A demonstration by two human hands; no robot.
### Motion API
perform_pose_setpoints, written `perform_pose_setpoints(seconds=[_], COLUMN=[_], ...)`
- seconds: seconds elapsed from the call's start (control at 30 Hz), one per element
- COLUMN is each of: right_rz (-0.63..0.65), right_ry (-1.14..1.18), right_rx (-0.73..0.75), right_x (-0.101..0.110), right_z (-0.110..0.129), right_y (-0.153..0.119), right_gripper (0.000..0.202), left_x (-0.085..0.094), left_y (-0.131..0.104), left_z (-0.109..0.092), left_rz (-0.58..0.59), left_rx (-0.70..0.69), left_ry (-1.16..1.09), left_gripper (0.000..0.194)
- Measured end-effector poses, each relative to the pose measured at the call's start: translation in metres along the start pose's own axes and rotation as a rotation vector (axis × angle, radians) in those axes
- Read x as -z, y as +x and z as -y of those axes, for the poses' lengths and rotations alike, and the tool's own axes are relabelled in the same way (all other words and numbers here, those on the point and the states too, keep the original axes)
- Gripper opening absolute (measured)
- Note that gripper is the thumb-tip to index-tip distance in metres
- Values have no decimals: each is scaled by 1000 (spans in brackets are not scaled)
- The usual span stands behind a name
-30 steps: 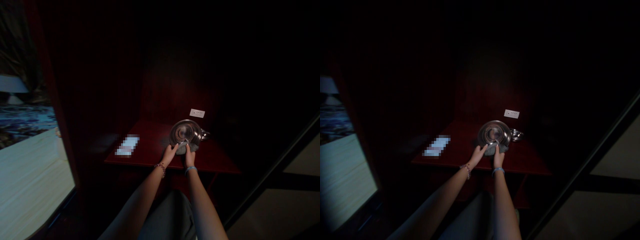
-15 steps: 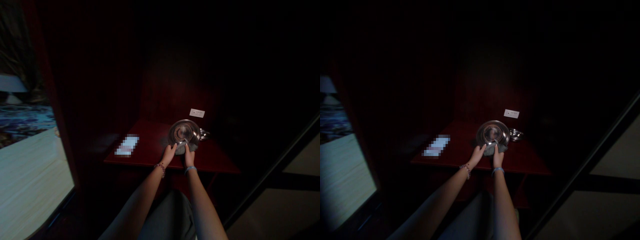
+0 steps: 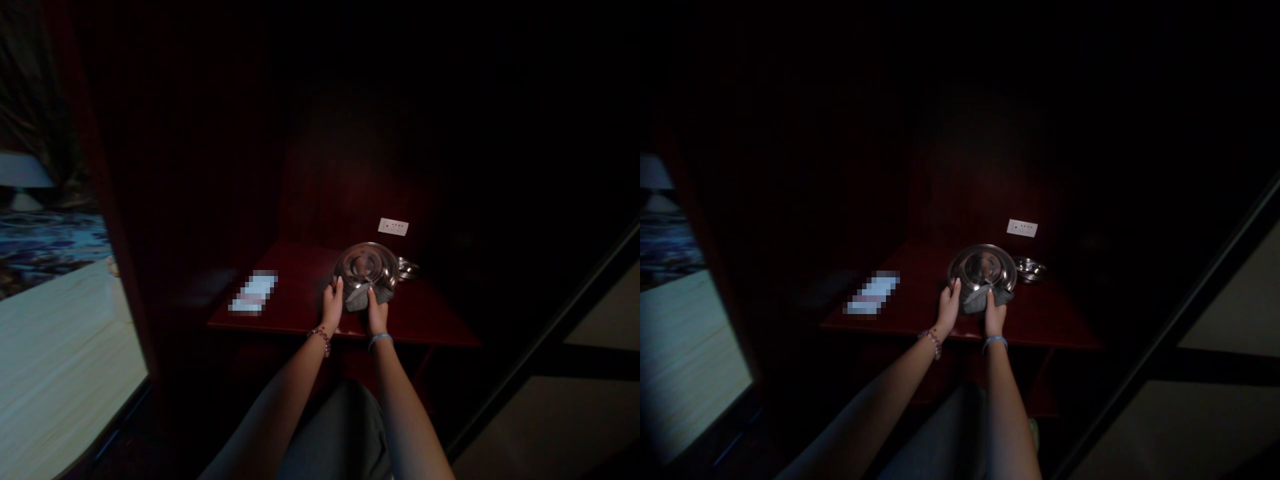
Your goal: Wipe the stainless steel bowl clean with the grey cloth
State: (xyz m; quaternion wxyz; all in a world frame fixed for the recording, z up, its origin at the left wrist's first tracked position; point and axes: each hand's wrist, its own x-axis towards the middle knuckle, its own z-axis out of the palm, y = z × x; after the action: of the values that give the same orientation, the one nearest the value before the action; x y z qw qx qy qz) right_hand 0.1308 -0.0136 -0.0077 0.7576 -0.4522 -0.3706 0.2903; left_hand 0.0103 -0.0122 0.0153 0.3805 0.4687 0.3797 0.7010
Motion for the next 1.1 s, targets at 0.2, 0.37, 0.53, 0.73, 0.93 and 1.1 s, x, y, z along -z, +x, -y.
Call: perform_pose_setpoints(seconds=[0.2,0.37,0.53,0.73,0.93,1.1], right_rz=[-8,-26,-19,-23,-32,-31], right_ry=[19,20,-5,1,9,6], right_rx=[-2,-27,-12,-21,-52,-45], right_x=[1,2,3,3,1,0], right_z=[-6,-10,-10,-8,-4,3], right_y=[2,5,4,4,2,-1], right_gripper=[53,49,48,45,46,47], left_x=[-2,-2,-1,-1,0,0], left_y=[-1,-1,1,2,1,1], left_z=[3,12,19,21,20,19], left_rz=[100,267,284,299,297,276], left_rx=[29,-1,-51,-24,-23,6], left_ry=[-36,129,215,211,183,151], left_gripper=[35,34,36,36,37,34])
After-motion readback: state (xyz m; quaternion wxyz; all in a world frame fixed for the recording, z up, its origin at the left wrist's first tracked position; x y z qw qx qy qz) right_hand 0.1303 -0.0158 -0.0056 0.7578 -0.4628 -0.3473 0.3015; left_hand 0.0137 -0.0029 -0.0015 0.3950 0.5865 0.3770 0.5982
